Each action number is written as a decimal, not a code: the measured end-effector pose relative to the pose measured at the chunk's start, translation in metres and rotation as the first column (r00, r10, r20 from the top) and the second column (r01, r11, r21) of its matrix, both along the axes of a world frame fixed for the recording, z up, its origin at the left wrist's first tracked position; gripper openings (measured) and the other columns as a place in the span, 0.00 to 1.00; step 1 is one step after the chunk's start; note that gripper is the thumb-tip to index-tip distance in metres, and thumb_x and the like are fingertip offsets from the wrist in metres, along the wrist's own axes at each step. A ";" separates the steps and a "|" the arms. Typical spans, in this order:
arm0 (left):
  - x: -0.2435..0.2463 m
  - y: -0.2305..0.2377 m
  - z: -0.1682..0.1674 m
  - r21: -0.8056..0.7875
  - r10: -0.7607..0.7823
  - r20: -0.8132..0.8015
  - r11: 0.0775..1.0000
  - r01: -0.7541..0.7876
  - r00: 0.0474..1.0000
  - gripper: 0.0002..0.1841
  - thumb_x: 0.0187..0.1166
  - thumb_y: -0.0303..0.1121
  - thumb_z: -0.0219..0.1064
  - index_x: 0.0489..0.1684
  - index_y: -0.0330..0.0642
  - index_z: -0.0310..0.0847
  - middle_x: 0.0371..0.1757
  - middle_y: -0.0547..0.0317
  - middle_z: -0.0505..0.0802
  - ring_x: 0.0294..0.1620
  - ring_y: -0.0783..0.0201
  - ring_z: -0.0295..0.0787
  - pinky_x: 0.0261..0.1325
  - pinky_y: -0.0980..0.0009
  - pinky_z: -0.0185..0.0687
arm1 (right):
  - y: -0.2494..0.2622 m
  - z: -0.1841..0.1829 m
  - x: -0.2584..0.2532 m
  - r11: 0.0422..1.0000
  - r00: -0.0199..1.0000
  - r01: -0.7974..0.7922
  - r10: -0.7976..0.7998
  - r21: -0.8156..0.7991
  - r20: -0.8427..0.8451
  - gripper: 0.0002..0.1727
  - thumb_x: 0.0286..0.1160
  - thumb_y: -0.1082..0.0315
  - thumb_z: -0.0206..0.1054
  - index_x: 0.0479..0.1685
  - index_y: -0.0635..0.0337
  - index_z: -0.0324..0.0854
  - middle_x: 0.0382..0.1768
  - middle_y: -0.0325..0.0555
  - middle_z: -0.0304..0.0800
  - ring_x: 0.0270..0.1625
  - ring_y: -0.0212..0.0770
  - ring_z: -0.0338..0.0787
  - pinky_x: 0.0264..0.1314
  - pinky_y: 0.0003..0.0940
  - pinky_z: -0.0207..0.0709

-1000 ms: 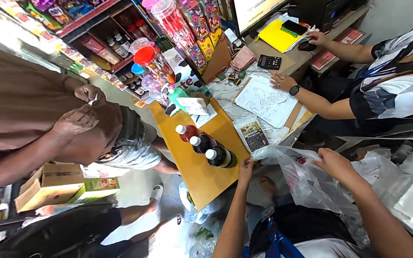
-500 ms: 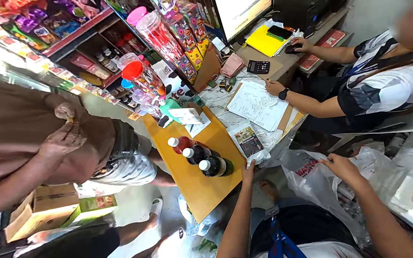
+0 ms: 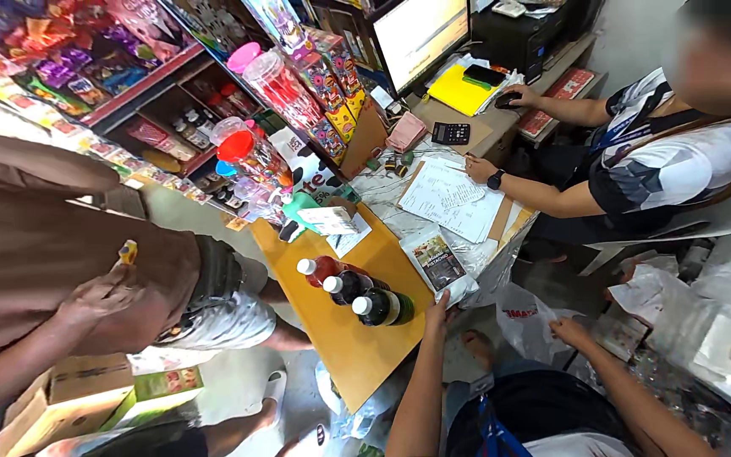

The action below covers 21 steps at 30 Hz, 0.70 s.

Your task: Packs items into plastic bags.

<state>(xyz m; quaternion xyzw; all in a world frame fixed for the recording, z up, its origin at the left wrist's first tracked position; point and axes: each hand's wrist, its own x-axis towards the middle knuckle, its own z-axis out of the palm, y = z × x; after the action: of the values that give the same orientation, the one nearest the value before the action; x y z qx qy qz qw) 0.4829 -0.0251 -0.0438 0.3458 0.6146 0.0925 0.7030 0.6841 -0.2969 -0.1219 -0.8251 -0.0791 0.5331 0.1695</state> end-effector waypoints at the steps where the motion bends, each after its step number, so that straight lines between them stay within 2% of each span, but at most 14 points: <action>1: 0.000 -0.001 -0.001 0.012 -0.006 0.010 1.000 0.006 1.000 0.31 0.85 0.42 0.67 0.83 0.36 0.63 0.70 0.37 0.84 0.63 0.50 0.85 0.63 0.55 0.82 | -0.004 -0.009 -0.005 0.999 0.999 0.032 -0.032 0.000 -0.034 0.26 0.94 0.58 0.51 0.70 0.75 0.77 0.68 0.72 0.83 0.73 0.65 0.82 0.79 0.60 0.68; 4: -0.002 -0.006 -0.003 0.048 -0.021 0.040 0.999 0.020 0.999 0.32 0.86 0.39 0.67 0.85 0.37 0.60 0.73 0.35 0.82 0.66 0.46 0.84 0.66 0.51 0.82 | -0.022 -0.035 -0.017 0.996 0.991 0.086 -0.088 -0.023 -0.103 0.28 0.94 0.56 0.50 0.67 0.77 0.79 0.64 0.71 0.85 0.65 0.63 0.85 0.72 0.57 0.72; 9: -0.004 -0.014 -0.010 0.080 0.019 0.078 0.996 -0.025 0.997 0.31 0.84 0.37 0.69 0.83 0.37 0.60 0.70 0.35 0.83 0.61 0.48 0.85 0.61 0.53 0.83 | -0.043 -0.056 -0.022 0.980 0.973 0.170 -0.184 -0.100 -0.143 0.27 0.95 0.56 0.49 0.65 0.75 0.79 0.61 0.67 0.86 0.60 0.56 0.86 0.65 0.52 0.75; 11: -0.005 -0.019 -0.014 0.097 0.034 0.092 0.994 -0.043 0.995 0.30 0.84 0.37 0.69 0.81 0.37 0.62 0.68 0.36 0.84 0.60 0.49 0.86 0.59 0.53 0.84 | -0.045 -0.057 -0.023 0.969 0.960 0.234 -0.244 -0.085 -0.139 0.26 0.95 0.57 0.51 0.67 0.76 0.77 0.61 0.68 0.86 0.62 0.58 0.85 0.67 0.54 0.74; 15: -0.009 -0.024 -0.014 0.103 0.042 0.100 0.993 -0.052 0.994 0.31 0.83 0.39 0.70 0.81 0.36 0.64 0.70 0.35 0.84 0.65 0.47 0.85 0.64 0.50 0.83 | -0.041 -0.053 -0.024 0.964 0.954 0.256 -0.264 -0.076 -0.141 0.28 0.95 0.55 0.50 0.69 0.76 0.77 0.65 0.68 0.85 0.67 0.59 0.84 0.72 0.54 0.73; 19: -0.016 -0.023 -0.004 0.120 0.002 0.090 0.993 -0.013 0.996 0.29 0.82 0.37 0.72 0.77 0.33 0.68 0.65 0.36 0.86 0.59 0.49 0.87 0.60 0.53 0.85 | -0.034 -0.054 -0.019 0.962 0.958 0.265 -0.271 -0.068 -0.098 0.27 0.94 0.56 0.52 0.67 0.76 0.77 0.62 0.68 0.85 0.62 0.57 0.85 0.68 0.53 0.74; 21: -0.024 -0.026 -0.001 0.117 0.001 0.115 0.993 -0.014 0.993 0.29 0.82 0.36 0.71 0.77 0.33 0.67 0.64 0.36 0.86 0.59 0.50 0.88 0.59 0.54 0.86 | -0.032 -0.055 -0.015 0.960 0.957 0.273 -0.277 -0.057 -0.084 0.27 0.94 0.56 0.52 0.67 0.75 0.77 0.60 0.68 0.85 0.59 0.55 0.85 0.65 0.52 0.75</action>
<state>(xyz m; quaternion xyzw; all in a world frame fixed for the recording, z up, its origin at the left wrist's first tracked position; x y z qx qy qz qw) 0.4587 -0.0511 -0.0444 0.3783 0.5678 0.1510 0.7153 0.6695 -0.3288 -0.1772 -0.8063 0.0561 0.5432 0.2271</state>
